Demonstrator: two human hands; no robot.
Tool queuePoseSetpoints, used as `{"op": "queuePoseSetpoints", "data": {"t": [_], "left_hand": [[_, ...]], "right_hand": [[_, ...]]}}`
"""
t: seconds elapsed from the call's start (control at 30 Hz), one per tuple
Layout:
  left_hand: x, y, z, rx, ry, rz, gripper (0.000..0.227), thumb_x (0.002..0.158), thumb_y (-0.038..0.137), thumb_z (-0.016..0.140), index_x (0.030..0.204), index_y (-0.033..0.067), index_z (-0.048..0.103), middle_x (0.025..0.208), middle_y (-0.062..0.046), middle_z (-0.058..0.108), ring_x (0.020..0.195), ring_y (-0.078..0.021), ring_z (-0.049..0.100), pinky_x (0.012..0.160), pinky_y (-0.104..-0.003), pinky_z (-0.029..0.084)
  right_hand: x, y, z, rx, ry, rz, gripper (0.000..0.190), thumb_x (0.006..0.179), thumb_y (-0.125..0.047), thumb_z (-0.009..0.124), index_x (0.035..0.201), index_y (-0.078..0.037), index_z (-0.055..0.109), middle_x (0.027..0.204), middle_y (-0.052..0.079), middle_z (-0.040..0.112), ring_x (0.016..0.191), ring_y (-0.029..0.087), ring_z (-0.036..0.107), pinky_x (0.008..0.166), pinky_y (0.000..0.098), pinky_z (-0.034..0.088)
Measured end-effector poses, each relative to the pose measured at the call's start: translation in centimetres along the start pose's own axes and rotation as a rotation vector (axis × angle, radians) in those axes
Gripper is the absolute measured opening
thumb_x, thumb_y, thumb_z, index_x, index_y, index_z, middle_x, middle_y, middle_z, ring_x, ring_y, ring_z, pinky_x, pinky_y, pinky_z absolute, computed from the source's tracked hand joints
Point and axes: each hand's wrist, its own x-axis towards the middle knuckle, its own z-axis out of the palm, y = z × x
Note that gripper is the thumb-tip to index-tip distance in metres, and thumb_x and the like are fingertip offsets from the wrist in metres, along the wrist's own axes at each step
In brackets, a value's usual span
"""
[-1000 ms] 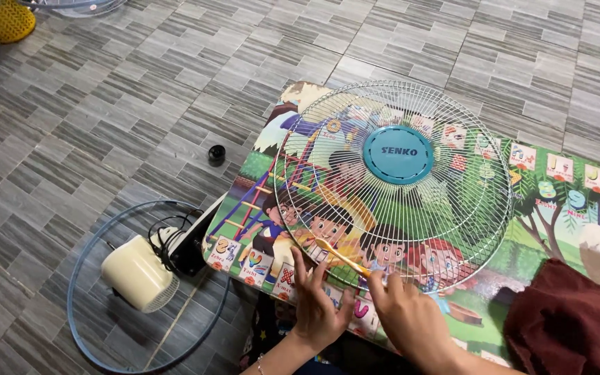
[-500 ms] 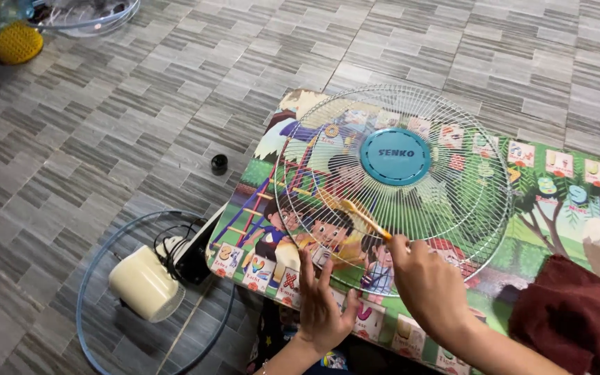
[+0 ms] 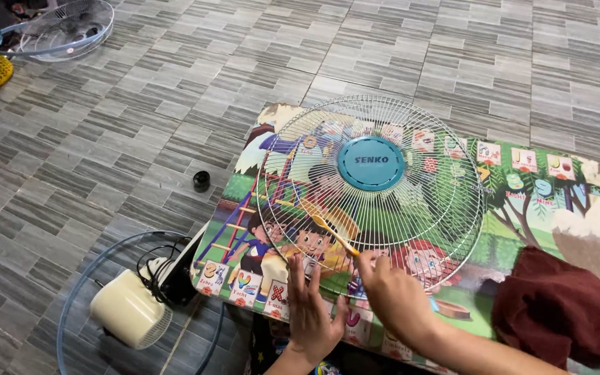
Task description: The person cleans a fan guard using a toothbrush and a cloth.
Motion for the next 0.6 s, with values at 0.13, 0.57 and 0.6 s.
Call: {"op": "queuePoseSetpoints", "data": {"t": [0.13, 0.57, 0.6], "left_hand": [[0.0, 0.1, -0.4, -0.031, 0.019, 0.004, 0.084, 0.090, 0.022, 0.067, 0.156, -0.0023, 0.021, 0.162, -0.034, 0.019, 0.154, -0.0504, 0.018, 0.125, -0.061, 0.017], [-0.3, -0.3, 0.6, 0.056, -0.115, -0.007, 0.084, 0.091, 0.028, 0.065, 0.157, -0.0002, 0.019, 0.164, -0.029, 0.019, 0.154, -0.0477, 0.015, 0.124, -0.062, 0.012], [-0.3, -0.4, 0.7, 0.025, -0.110, -0.024, 0.086, 0.092, 0.028, 0.064, 0.157, -0.0011, 0.017, 0.165, -0.029, 0.019, 0.155, -0.0471, 0.015, 0.125, -0.062, 0.012]], "right_hand": [[1.1, 3.1, -2.8, 0.198, -0.256, 0.207, 0.019, 0.105, -0.016, 0.045, 0.117, -0.002, 0.052, 0.074, 0.016, 0.065, 0.046, 0.025, 0.068, 0.032, 0.0352, 0.051], [-5.7, 5.0, -1.4, 0.195, -0.106, 0.315, 0.024, 0.102, -0.038, 0.055, 0.100, -0.014, 0.058, 0.076, 0.005, 0.064, 0.061, 0.028, 0.069, 0.047, 0.0423, 0.053], [-6.5, 5.1, 0.2, 0.255, -0.075, 0.235, 0.019, 0.099, -0.033, 0.057, 0.100, -0.015, 0.059, 0.074, 0.005, 0.064, 0.058, 0.029, 0.068, 0.047, 0.0433, 0.052]]}}
